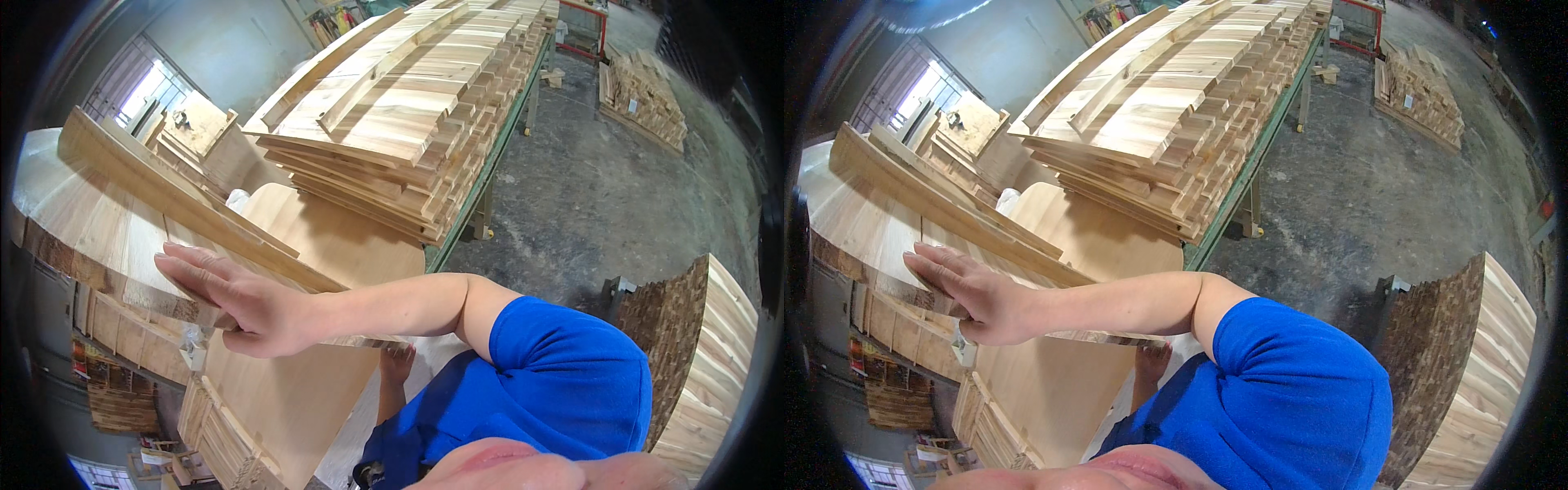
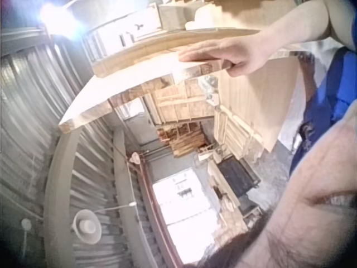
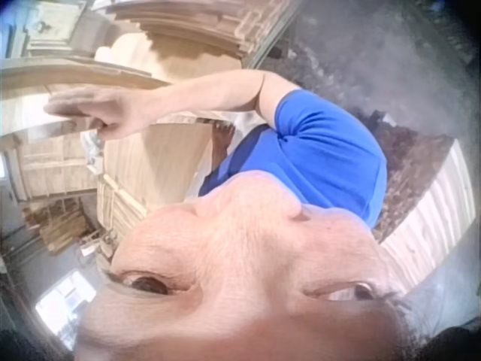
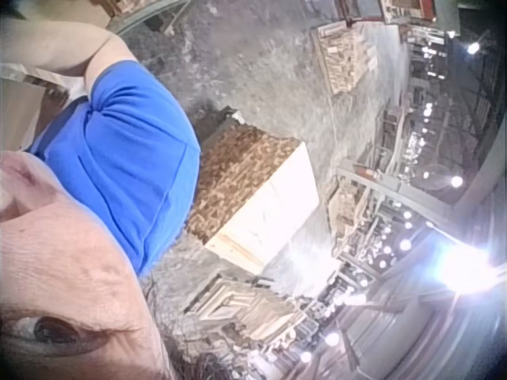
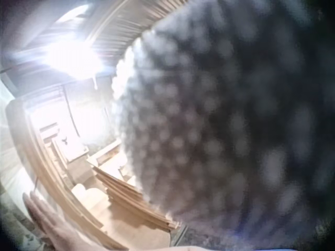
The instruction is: The person assembles a wooden panel by placing a frame onto a flat wooden board and securing it with screws using a pneumatic screwdriver. The person then lifts the completed panel and places it on a stack.
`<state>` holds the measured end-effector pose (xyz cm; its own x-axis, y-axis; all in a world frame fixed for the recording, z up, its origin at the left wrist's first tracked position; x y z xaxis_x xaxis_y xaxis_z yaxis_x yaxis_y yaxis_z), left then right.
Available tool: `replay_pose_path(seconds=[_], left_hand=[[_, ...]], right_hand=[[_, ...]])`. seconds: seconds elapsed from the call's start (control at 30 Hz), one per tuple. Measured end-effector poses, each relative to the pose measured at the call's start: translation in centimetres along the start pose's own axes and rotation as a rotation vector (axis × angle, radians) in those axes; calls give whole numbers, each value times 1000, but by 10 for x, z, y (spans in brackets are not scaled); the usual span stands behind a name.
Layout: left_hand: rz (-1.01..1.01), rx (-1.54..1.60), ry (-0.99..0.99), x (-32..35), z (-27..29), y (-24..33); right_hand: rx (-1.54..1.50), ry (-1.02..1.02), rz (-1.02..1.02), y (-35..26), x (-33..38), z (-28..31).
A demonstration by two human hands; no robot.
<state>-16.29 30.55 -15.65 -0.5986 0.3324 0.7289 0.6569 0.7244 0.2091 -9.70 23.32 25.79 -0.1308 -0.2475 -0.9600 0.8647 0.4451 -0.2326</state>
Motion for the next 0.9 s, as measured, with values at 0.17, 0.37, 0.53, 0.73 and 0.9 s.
replay_pose_path(seconds=[0.17, 0.37, 0.53, 0.73, 0.9], left_hand=[[-97, -38, -273, 1, -9, 1], [-82, -12, -200, -1, -11, 0], [-55, -6, -228, -3, -14, 1], [-43, 15, -148, -4, -18, -2], [-64, 21, -187, 0, -15, -3]], right_hand=[[30, -18, -14, 0, -2, -4], [29, -16, -35, -4, -3, -2], [24, -13, -44, -2, -3, 0], [4, -12, -43, -3, -2, 0], [-6, -15, -82, -4, -3, -2]])
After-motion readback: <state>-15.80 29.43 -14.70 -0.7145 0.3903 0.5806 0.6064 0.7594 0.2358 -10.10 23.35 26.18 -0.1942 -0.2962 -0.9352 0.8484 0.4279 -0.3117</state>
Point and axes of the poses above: each hand's wrist, its own x-axis away from the middle knuckle, its own z-axis out of the back of the hand, y = z × x, the point moved 1 cm from there along -x, towards the middle knuckle, and after that the axes turned 11 degrees about z, right-handed, at the moved point
